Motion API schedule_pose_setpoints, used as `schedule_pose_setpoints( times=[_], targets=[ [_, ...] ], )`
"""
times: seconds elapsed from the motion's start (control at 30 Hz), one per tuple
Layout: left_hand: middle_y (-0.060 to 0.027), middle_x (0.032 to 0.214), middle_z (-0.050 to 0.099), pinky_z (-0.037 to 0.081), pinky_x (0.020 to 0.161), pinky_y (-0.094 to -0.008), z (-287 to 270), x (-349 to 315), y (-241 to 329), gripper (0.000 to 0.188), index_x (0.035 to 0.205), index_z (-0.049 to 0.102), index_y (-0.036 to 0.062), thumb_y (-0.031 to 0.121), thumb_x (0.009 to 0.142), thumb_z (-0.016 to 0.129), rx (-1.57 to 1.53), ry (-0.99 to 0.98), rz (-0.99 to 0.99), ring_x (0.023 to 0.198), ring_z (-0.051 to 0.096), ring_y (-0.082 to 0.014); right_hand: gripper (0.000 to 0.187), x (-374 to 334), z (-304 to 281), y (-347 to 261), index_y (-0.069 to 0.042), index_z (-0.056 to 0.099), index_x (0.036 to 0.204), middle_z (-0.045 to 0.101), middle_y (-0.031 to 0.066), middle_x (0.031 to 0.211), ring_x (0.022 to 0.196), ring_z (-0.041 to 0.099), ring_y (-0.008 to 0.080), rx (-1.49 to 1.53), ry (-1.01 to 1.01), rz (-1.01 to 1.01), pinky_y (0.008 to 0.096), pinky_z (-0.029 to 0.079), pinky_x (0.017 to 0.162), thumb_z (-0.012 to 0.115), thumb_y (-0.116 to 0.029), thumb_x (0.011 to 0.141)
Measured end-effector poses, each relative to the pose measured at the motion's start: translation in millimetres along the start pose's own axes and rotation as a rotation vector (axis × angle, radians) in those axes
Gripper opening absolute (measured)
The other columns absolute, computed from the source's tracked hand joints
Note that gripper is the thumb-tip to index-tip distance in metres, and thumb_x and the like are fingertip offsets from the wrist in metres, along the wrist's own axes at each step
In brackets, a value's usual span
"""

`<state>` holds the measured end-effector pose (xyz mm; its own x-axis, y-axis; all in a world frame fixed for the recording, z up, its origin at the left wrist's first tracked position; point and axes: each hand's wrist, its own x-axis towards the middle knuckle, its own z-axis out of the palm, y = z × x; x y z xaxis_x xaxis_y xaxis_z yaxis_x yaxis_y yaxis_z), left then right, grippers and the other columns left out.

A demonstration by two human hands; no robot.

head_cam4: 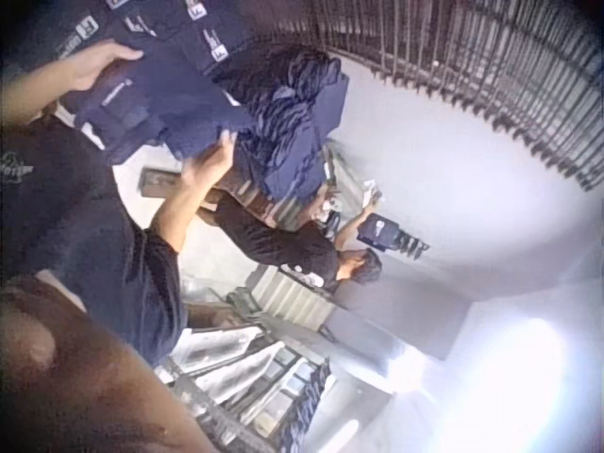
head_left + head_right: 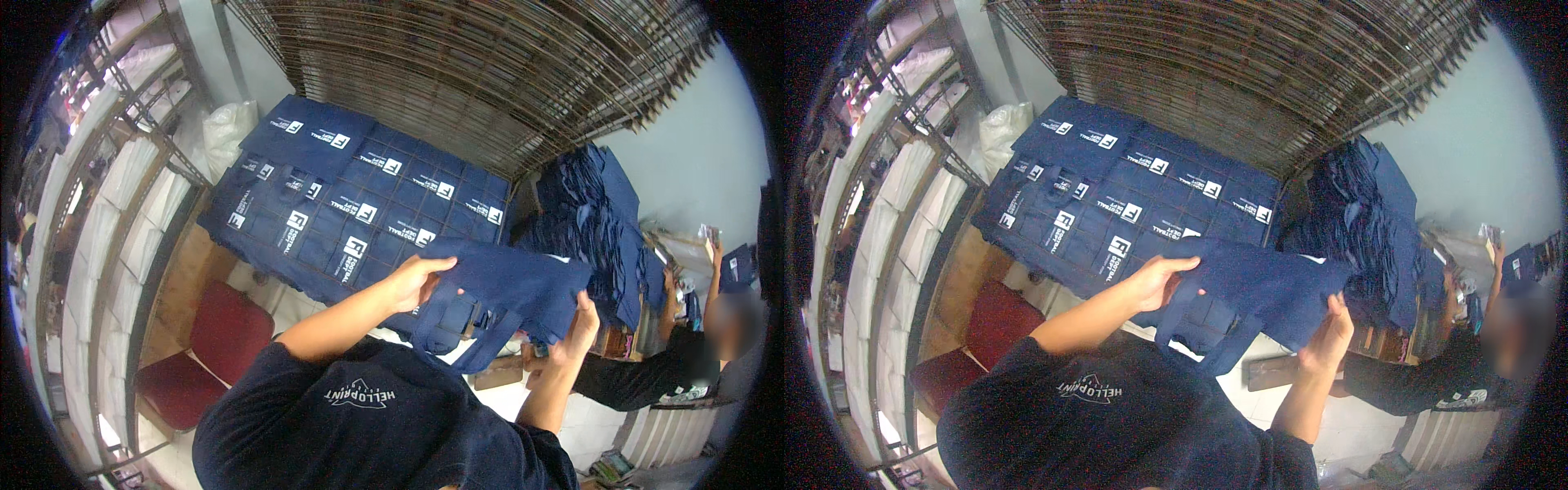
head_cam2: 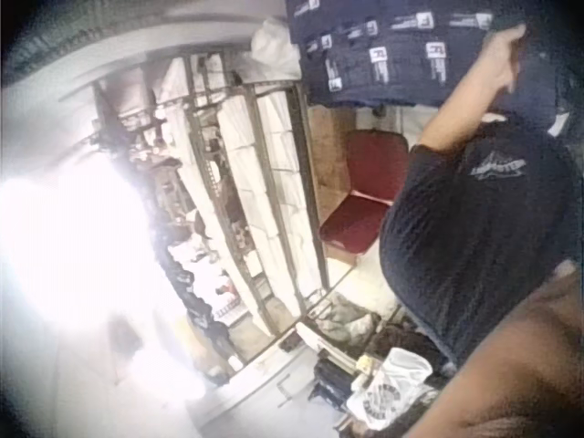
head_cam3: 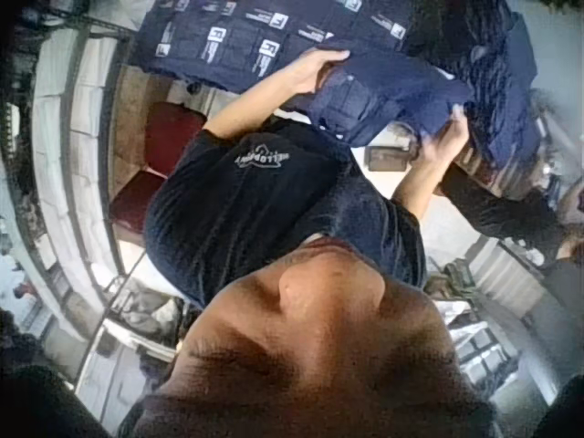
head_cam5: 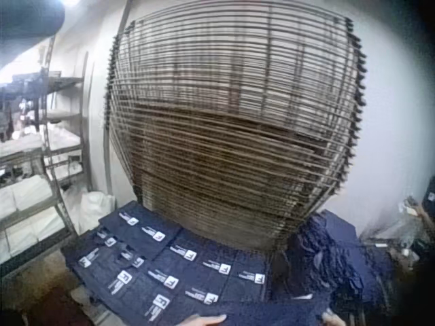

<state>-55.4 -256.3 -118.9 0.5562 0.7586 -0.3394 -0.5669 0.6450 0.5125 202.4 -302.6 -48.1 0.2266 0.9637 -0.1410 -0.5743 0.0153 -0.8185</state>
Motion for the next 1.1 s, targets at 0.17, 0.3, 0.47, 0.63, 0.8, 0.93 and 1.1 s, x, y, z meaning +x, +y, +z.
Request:
schedule_pose_setpoints(
  times=[0.17,0.3,0.47,0.63,0.8,0.93,1.1],
  targets=[
    [-0.0084,0.1,0.059,0.053,0.069,-0.0331,-49,-29,37,0.031,0.11,0.053,0.0054,0.01,0.081,0.061,-0.033,0.154,0.168,0.085,0.059,-0.0201,0.037,7,50,56,-0.006,0.055,0.107,0.058,0.0079,0.104,0.096,0.055,0.0242,-0.039,0.026,0.202,0.0394,0.044,0.084,0.058,-0.018,0.072],
    [-0.0089,0.093,0.061,0.052,0.069,-0.0332,-96,-38,66,0.028,0.105,0.055,0.0042,0.013,0.08,0.061,-0.091,0.253,0.167,0.08,0.06,-0.0195,0.041,38,96,98,-0.003,0.052,0.111,0.058,0.0105,0.105,0.096,0.056,0.0251,-0.125,-0.181,0.293,0.0391,0.043,0.089,0.054,-0.01,0.071],
    [-0.0125,0.082,0.062,0.052,0.061,-0.0296,-153,-12,134,0.028,0.1,0.053,0.0026,0.027,0.085,0.052,-0.135,0.131,0.081,0.067,0.06,-0.02,0.048,115,140,163,-0.005,0.043,0.122,0.054,0.0099,0.114,0.105,0.052,0.0233,-0.289,-0.164,0.238,0.0402,0.04,0.092,0.052,-0.002,0.075],
    [-0.0166,0.079,0.062,0.052,0.055,-0.0267,-204,39,217,0.033,0.1,0.05,0.0012,0.032,0.089,0.047,-0.054,0.213,0.12,0.063,0.061,-0.0197,0.073,199,209,203,-0.01,0.021,0.14,0.042,0.0084,0.128,0.113,0.044,0.0239,-0.397,-0.065,0.296,0.0525,0.025,0.096,0.054,-0.002,0.076],
    [-0.0159,0.078,0.062,0.051,0.057,-0.0279,-208,44,250,0.034,0.097,0.052,0.0014,0.035,0.089,0.049,0.047,0.157,0.169,0.062,0.059,-0.0192,0.067,225,229,210,-0.006,0.028,0.137,0.048,0.0097,0.12,0.104,0.05,0.022,-0.365,-0.174,0.206,0.0395,0.043,0.088,0.048,0.0,0.073],
    [-0.0165,0.08,0.061,0.051,0.058,-0.03,-241,53,221,0.031,0.101,0.053,-0.0007,0.028,0.089,0.051,0.047,0.199,0.118,0.061,0.059,-0.0202,0.063,227,184,261,-0.005,0.038,0.132,0.052,0.0087,0.116,0.103,0.05,0.0206,-0.412,-0.126,0.225,0.0343,0.043,0.086,0.046,0.002,0.07],
    [-0.0185,0.093,0.058,0.053,0.054,-0.0347,-331,125,184,0.03,0.116,0.04,0.0037,0.006,0.087,0.048,0.126,0.48,0.198,0.065,0.062,-0.0237,0.074,279,121,381,-0.011,0.029,0.136,0.049,0.0109,0.12,0.11,0.044,0.021,-0.583,0.078,0.282,0.0324,0.033,0.095,0.049,0.011,0.068]
  ],
)
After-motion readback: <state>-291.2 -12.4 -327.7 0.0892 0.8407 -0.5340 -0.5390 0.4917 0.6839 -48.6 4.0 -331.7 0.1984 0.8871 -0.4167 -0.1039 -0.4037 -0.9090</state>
